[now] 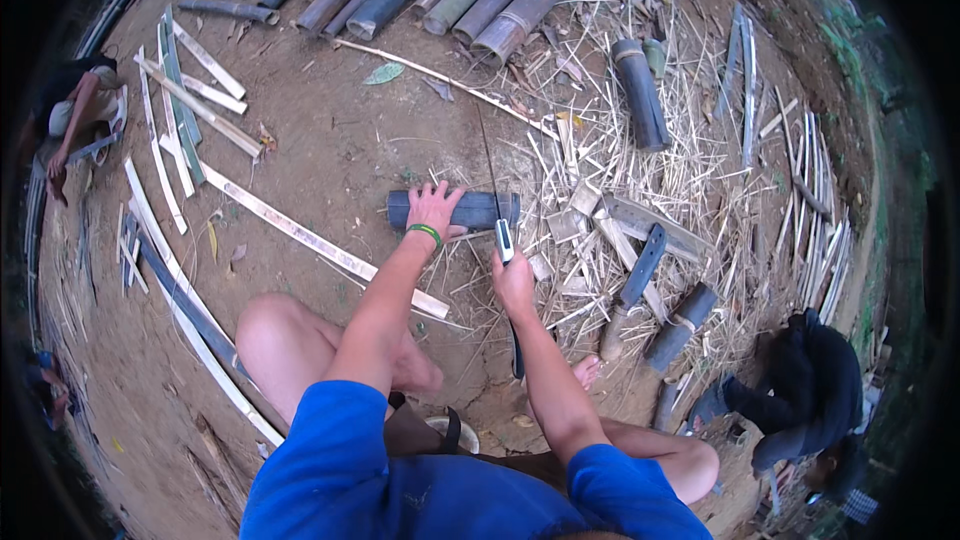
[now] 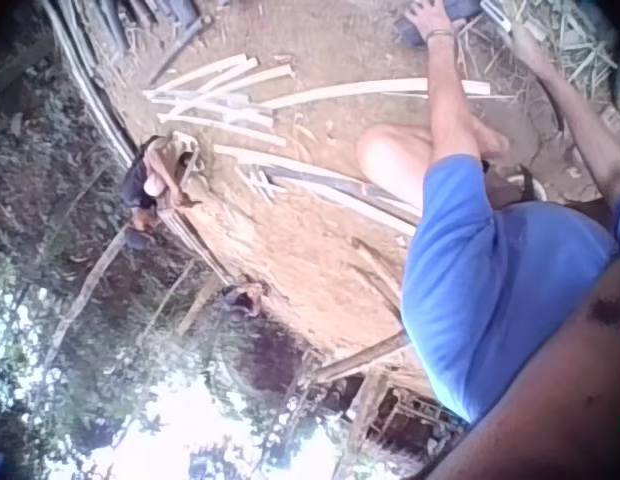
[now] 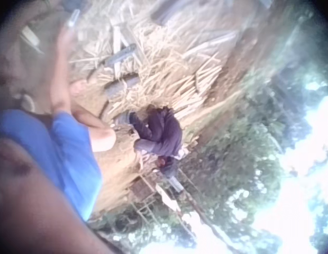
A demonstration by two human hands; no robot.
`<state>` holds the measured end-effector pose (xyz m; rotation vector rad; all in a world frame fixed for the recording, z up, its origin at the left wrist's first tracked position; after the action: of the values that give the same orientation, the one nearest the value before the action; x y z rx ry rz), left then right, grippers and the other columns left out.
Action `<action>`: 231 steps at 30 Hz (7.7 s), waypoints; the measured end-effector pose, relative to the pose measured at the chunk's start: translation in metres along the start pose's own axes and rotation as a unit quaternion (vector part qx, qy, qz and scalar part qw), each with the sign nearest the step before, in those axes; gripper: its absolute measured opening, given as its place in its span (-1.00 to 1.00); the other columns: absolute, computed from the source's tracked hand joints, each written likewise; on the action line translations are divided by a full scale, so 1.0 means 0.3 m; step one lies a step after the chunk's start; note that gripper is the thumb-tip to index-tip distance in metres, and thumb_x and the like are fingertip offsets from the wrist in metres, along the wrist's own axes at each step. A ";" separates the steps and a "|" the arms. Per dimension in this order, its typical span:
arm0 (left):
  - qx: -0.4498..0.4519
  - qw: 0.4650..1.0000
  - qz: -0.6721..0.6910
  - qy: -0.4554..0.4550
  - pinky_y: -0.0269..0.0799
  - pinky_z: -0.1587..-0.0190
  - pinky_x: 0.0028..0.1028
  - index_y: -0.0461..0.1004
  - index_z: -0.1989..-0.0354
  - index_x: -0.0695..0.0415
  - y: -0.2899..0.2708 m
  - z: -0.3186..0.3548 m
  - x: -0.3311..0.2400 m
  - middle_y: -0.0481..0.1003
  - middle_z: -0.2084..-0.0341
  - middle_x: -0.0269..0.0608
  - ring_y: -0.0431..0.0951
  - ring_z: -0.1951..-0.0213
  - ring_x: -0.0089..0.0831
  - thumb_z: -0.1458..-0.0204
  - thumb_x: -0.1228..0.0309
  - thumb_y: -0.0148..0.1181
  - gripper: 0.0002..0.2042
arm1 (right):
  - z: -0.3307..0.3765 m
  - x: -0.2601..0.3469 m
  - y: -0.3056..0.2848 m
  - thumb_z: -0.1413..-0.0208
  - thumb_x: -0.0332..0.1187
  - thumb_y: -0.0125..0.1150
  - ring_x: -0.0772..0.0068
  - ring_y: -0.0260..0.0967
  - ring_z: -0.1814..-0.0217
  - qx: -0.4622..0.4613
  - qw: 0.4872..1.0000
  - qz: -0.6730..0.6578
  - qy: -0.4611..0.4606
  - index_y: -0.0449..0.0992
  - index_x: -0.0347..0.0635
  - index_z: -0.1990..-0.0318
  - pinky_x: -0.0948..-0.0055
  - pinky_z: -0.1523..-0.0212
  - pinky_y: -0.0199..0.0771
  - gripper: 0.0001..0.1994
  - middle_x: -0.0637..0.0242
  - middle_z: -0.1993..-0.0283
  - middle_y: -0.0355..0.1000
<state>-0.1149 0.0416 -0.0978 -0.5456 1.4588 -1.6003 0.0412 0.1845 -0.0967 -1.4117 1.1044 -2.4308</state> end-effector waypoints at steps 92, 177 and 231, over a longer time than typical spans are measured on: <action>0.076 0.991 0.092 -0.052 0.55 -0.12 -0.11 0.46 -0.18 -0.09 0.037 -0.130 -0.062 0.51 -0.03 -0.09 0.52 -0.15 -0.07 0.42 -0.04 0.59 -0.16 | -0.097 0.084 -0.049 -0.31 -0.04 0.19 -0.29 0.59 0.25 0.014 0.998 0.049 0.026 0.58 -0.43 0.11 -0.04 0.20 0.56 -0.53 -0.29 0.34 0.56; 0.107 0.991 0.071 -0.034 0.52 -0.20 -0.13 0.50 -0.18 -0.09 0.036 -0.147 -0.027 0.51 -0.10 -0.10 0.49 -0.21 -0.09 0.43 -0.04 0.59 -0.16 | 0.077 0.023 -0.074 -0.28 -0.14 0.26 -0.24 0.62 0.21 0.018 0.999 0.008 0.046 0.58 -0.46 0.17 -0.04 0.17 0.55 -0.59 -0.23 0.35 0.56; 0.022 0.996 0.045 -0.075 0.51 -0.13 -0.10 0.49 -0.12 -0.07 0.019 -0.142 -0.024 0.49 -0.02 -0.14 0.56 -0.09 -0.10 0.40 -0.05 0.59 -0.21 | 0.248 0.097 -0.264 -0.38 -0.21 0.13 -0.31 0.61 0.37 0.031 0.995 0.091 0.022 0.52 -0.36 -0.08 -0.10 0.36 0.59 -0.64 -0.23 0.47 0.55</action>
<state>-0.1435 0.0721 -0.1107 -0.5554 1.3160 -1.4858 0.1033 0.1899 -0.0030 -1.1896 1.1045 -2.3553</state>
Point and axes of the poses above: each hand's wrist, its own z-axis away from the middle knuckle, its own y-axis out of the palm, x = y × z, the point moved 6 cm from there along -z, towards the middle knuckle
